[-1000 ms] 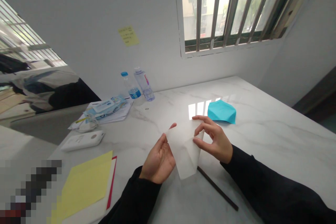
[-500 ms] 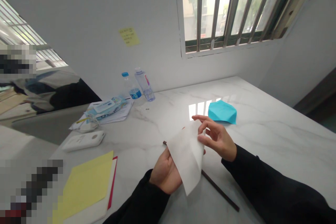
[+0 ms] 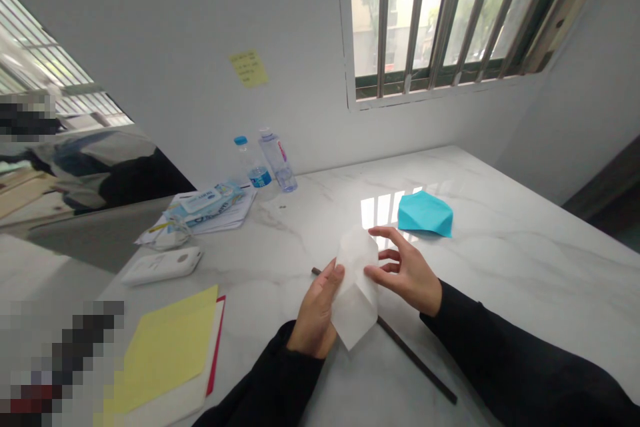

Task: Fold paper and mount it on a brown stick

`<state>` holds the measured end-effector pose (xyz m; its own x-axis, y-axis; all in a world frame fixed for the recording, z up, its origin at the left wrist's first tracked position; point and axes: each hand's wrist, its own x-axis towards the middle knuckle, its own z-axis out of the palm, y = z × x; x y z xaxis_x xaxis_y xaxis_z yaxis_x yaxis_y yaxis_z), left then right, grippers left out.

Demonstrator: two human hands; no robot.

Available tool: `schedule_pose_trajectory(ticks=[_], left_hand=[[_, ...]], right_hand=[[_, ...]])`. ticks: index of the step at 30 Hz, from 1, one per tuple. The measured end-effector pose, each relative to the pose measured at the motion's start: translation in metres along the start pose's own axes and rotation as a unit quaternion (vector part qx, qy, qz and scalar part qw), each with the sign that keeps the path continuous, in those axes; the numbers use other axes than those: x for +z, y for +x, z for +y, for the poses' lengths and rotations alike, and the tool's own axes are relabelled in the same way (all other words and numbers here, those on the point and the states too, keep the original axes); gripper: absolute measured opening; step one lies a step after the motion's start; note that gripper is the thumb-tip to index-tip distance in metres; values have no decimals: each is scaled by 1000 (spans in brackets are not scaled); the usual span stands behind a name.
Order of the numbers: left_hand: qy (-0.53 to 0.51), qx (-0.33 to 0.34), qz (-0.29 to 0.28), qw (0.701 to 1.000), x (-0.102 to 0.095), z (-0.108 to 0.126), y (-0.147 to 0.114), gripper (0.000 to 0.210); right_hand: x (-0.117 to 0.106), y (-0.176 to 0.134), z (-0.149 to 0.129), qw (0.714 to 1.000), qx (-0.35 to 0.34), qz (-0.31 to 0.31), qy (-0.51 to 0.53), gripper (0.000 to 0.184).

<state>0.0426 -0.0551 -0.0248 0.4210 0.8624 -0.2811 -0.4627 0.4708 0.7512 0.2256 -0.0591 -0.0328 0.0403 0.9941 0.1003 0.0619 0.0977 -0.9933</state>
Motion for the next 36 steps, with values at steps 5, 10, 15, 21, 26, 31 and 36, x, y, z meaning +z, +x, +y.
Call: schedule_pose_trajectory(ticks=[5,10,15,21,26,31,36], left_hand=[[40,10,46,998,-1,-5,2,65],[107,56,116,986,-7,-10,4,63],[200,75,50,976,-7,-10,5,70],[239,102,27,965,-7,-6,4,66],[207,68,28,976,-10,-5,4,64],[189,52,40,980,-7,-5,2,62],[179,50,48,981,-2,-4,-1,59]], right_hand=[[5,-1,3,999,37,-22,22,75],[5,0,3,999,29,-22,10,72],[8,-1,3,998,37,-29,28,74],[7,0,1,996,55,-45,62,81],[7,0,4,992,59,-54,96,86],[7,1,7,991,64,-59,102,88],[3,4,9,991,69,-69,94,88]])
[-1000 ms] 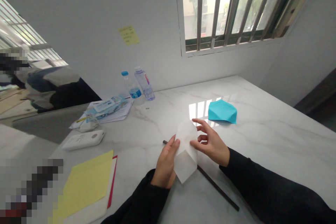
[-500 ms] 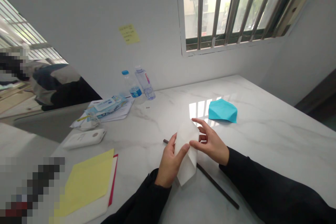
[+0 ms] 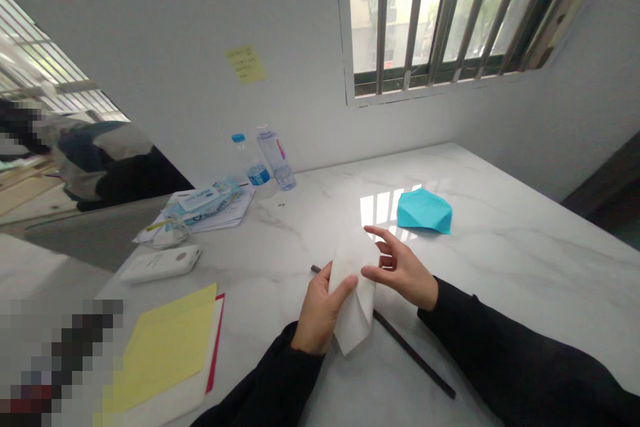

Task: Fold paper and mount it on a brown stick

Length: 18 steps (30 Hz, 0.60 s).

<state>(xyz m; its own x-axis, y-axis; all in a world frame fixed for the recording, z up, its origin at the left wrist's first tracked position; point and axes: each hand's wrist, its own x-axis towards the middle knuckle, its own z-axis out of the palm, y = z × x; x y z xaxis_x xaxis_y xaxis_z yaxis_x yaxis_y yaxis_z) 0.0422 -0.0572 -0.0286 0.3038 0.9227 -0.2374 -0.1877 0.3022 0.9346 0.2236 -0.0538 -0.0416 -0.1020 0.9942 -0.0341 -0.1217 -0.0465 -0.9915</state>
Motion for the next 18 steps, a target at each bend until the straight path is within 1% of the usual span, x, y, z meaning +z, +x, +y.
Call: schedule_pose_trajectory(ticks=[4,10,15,18], left_hand=[[-8,-20,0,1000,0,0,0,60],[-41,-66,-23,997,-2,-1,-1,61],[-42,-76,-24,996,-3,-1,0,60],[-46,-69,-10,997,-3,-1,0,59]], right_hand=[[-4,2,0,1000,-7,-13,-10,83],[-8,5,1,1000,-10,-26,-8,81],[-7,6,-1,998,33,-24,41,85],[-6,5,-3,996,65,-35,49,81]])
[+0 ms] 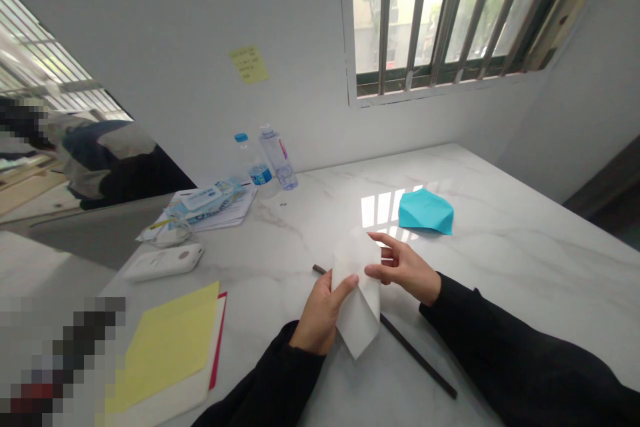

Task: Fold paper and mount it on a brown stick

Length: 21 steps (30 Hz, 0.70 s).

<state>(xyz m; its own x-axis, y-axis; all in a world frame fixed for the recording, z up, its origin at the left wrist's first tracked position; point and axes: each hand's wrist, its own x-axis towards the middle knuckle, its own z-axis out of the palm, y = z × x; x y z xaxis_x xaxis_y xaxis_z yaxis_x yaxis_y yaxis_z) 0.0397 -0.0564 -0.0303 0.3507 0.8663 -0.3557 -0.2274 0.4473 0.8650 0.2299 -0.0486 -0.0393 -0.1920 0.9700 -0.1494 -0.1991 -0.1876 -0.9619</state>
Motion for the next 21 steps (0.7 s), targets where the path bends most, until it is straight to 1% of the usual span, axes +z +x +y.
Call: schedule_pose_trajectory(ticks=[4,8,10,12,16,21], left_hand=[[-10,14,12,1000,-1,1,1,54],[6,21,9,1000,-2,-1,2,55],[19,31,16,999,-2,-3,3,58],[13,38,21,999,-1,-4,3,61],[-10,39,14,999,0,-4,0,64],[28,55,23,998,-1,-7,-2,58]], right_hand=[[1,-2,-3,999,24,-45,-1,64],[1,-2,-2,999,4,-32,-24,49],[0,-1,0,999,-3,-29,-35,43],[0,0,2,999,-7,-32,-42,41],[0,0,2,998,-5,-44,-41,43],[0,-2,-1,998,3,-50,-31,45]])
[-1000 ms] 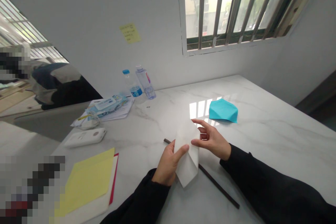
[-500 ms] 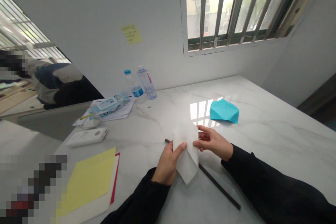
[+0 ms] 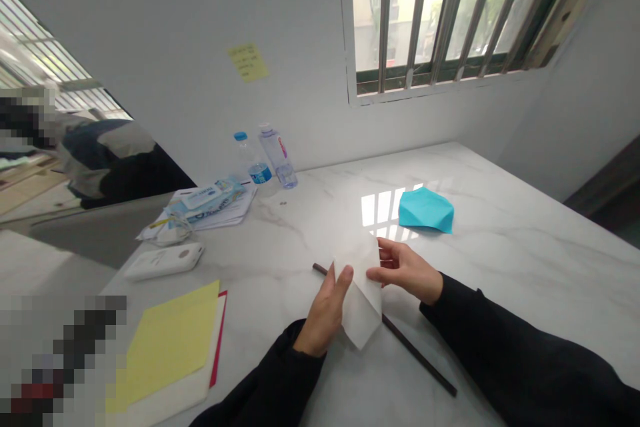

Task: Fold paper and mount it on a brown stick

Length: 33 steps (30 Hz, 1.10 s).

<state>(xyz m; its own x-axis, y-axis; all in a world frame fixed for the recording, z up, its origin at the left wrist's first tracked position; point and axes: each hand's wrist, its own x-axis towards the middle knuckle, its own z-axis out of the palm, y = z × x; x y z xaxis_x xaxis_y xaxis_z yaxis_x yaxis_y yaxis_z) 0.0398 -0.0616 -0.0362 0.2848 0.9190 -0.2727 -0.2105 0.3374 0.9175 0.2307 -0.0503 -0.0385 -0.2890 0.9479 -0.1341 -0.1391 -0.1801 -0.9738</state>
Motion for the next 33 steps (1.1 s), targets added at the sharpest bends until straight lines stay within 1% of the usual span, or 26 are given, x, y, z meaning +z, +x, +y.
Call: schedule_pose_trajectory(ticks=[4,6,8,13,16,20,23,28,33], left_hand=[[6,28,30,999,0,-3,2,64],[10,26,29,999,1,-1,2,65],[11,15,11,1000,2,4,0,66],[-20,-8,-69,997,0,13,-3,71],[-5,-14,-92,996,-5,12,2,70],[25,-6,-85,996,-9,9,7,64],[32,2,-82,996,-9,8,8,64],[29,5,-46,999,-8,6,9,61],[24,4,-56,998,-7,8,8,59]], right_hand=[[0,0,0,1000,3,-7,9,45],[0,0,-1,1000,4,-5,12,46],[-1,0,-2,1000,6,-1,15,48],[-2,-2,-5,1000,10,3,19,48],[-3,-2,-7,1000,11,-5,16,49],[-3,-1,-6,1000,15,-9,14,54],[-3,-1,-5,1000,20,-8,15,57],[-4,-1,-6,1000,21,-10,11,55],[-3,-1,-7,1000,22,-7,11,57]])
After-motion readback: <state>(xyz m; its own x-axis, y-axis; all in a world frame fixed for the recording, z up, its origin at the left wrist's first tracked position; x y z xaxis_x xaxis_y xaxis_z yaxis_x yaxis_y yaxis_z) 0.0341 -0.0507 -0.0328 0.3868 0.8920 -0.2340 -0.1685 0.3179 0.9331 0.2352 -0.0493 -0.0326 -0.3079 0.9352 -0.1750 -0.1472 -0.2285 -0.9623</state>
